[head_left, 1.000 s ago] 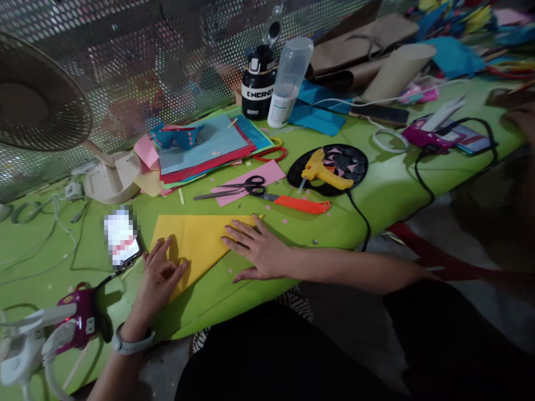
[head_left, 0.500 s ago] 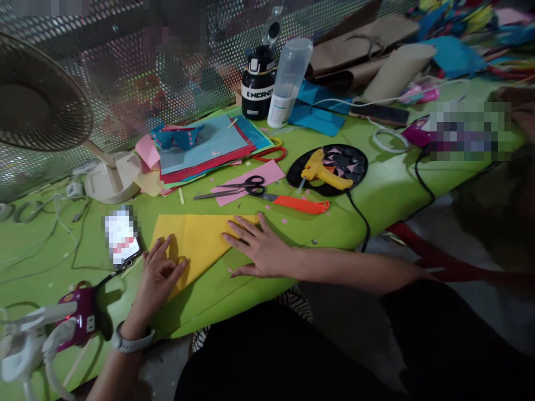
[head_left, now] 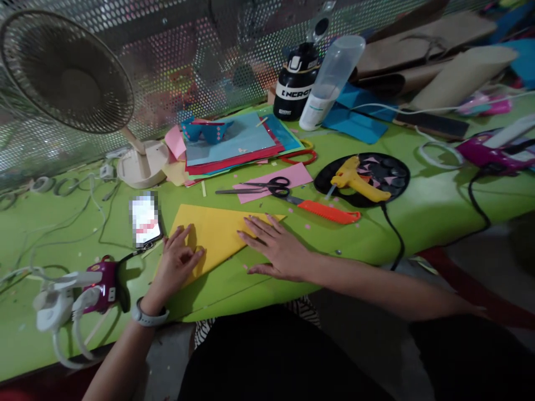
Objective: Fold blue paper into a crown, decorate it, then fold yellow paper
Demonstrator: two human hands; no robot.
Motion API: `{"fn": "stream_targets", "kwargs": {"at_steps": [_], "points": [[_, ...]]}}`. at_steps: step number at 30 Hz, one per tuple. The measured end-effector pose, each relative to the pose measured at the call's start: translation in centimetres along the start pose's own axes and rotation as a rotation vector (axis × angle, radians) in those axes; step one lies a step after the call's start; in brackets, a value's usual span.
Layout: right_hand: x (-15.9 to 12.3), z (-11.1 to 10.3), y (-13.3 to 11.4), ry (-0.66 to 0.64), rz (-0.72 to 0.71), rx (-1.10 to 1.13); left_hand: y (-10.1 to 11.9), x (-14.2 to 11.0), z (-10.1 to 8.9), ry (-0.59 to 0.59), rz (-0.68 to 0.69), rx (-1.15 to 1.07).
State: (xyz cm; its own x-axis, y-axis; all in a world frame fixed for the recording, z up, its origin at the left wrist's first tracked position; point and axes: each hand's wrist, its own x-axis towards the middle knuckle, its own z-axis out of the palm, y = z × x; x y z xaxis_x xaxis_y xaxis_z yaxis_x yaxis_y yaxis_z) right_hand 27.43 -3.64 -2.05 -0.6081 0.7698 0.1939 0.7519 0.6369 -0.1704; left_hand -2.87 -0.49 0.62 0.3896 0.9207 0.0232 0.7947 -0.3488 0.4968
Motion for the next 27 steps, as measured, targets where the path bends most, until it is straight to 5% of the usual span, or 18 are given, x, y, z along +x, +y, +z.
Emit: {"fn": "stream_targets", "kwargs": {"at_steps": [27], "points": [[0.42,-0.65,0.23,-0.092,0.045,0.050,-0.52,0.53,0.09,0.038,0.046,0.032]]}}
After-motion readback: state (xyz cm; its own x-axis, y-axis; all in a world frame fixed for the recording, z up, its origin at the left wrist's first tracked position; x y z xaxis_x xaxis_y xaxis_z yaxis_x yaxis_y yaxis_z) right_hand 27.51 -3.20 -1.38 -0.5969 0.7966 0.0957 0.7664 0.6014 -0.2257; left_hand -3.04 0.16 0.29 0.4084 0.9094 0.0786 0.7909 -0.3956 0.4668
